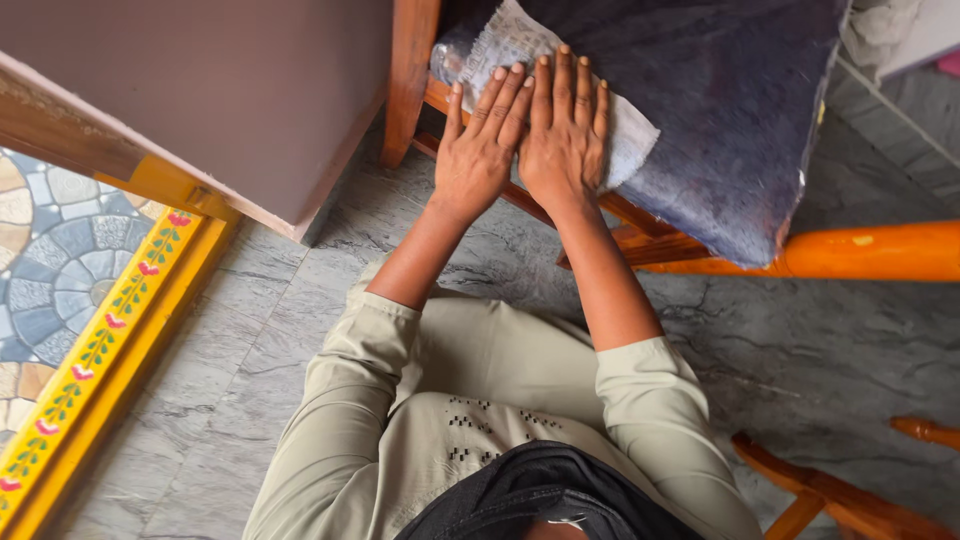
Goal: The person wipes a white marble dining table and a wooden chair with a grey cloth. They clean the table surface thoroughly, then move to the chair to wipe the seat cushion and the wooden frame.
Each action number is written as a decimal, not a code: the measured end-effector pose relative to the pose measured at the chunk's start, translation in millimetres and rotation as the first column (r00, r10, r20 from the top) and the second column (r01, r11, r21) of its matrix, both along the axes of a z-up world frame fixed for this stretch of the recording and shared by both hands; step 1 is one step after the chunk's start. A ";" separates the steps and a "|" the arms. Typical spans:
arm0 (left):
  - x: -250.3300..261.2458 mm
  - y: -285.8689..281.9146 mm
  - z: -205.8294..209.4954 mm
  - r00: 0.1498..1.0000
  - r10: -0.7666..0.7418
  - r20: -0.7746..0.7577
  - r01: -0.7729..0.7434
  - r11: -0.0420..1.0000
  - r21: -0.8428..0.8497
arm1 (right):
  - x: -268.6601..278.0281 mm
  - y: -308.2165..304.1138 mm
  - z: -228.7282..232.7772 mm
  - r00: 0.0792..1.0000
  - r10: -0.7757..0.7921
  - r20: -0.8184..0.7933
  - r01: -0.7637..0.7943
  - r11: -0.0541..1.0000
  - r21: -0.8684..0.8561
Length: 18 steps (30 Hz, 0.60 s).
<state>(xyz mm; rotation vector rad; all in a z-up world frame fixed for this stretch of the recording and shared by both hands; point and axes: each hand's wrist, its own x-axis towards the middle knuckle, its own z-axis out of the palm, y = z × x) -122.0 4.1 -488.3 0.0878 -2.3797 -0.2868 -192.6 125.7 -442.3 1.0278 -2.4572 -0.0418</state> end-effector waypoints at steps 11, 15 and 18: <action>-9.0 62.0 -89.7 0.955 -0.290 -0.063 0.296 0.921 0.254 | -11.0 86.7 -104.7 0.911 0.058 -0.408 -0.038 0.998 0.057; -7.7 72.2 -107.7 0.931 -0.359 0.066 0.337 0.915 0.223 | -29.7 135.0 -158.5 0.856 0.126 -0.501 -0.046 0.984 0.170; -2.3 64.7 -119.5 0.938 -0.341 0.058 0.325 0.926 0.192 | -39.1 139.2 -195.3 0.869 0.101 -0.484 -0.015 0.984 0.180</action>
